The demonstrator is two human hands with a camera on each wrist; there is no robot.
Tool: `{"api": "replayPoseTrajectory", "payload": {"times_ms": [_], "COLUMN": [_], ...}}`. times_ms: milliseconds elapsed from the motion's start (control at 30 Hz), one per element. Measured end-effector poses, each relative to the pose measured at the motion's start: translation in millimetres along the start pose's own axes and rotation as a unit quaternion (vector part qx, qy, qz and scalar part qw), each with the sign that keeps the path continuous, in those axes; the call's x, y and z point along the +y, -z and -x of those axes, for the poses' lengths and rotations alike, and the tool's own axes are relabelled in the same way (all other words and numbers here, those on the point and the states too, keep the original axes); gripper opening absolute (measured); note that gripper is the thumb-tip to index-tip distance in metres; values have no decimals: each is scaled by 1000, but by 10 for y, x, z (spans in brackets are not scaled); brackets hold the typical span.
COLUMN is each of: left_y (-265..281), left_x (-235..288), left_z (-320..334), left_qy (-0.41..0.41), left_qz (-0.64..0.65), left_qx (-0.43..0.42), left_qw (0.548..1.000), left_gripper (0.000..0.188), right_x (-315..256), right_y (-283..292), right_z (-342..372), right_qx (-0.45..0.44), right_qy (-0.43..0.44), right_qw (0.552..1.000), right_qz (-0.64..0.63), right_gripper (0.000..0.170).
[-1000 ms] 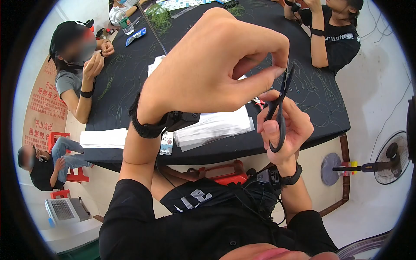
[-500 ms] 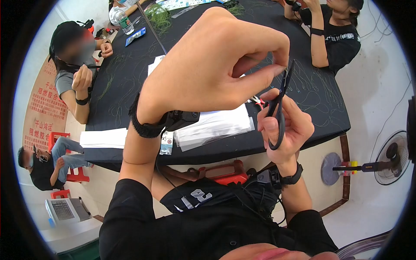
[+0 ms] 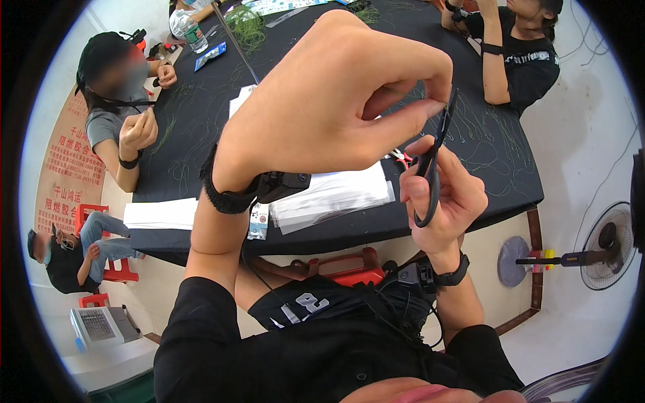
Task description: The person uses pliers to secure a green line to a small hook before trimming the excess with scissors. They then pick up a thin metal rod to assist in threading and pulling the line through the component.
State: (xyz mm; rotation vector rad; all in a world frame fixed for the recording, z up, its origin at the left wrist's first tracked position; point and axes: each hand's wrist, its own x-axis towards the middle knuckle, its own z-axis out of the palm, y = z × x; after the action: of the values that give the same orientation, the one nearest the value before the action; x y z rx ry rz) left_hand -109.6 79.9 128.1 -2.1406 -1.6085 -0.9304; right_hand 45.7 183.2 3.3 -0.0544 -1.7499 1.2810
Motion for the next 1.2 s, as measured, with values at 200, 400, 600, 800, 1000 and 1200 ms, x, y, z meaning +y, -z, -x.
{"api": "replayPoseTrajectory", "payload": {"times_ms": [200,400,600,800,1000,1200], "left_y": [-28,-12,37,112,75,49], "left_x": [2,-1,-78,-62,-131,-247], "left_z": [17,12,64,11,60,74], "left_qy": [47,23,34,-1,120,117], "left_qz": [69,12,40,9,251,298], "left_qx": [21,9,7,-19,2,13], "left_qw": [996,1000,999,1000,961,947], "left_gripper": [6,6,8,9,14,20], "right_x": [-4,1,0,-15,-55,-273], "right_y": [-10,-30,2,23,108,182], "right_z": [12,25,36,3,-59,-192], "right_qx": [12,28,48,60,35,53], "right_qy": [4,4,-7,-20,-32,-77], "right_qw": [1000,999,999,998,996,996], "right_qz": [15,24,17,-26,-82,-11], "right_gripper": [39,38,33,29,30,38]}}
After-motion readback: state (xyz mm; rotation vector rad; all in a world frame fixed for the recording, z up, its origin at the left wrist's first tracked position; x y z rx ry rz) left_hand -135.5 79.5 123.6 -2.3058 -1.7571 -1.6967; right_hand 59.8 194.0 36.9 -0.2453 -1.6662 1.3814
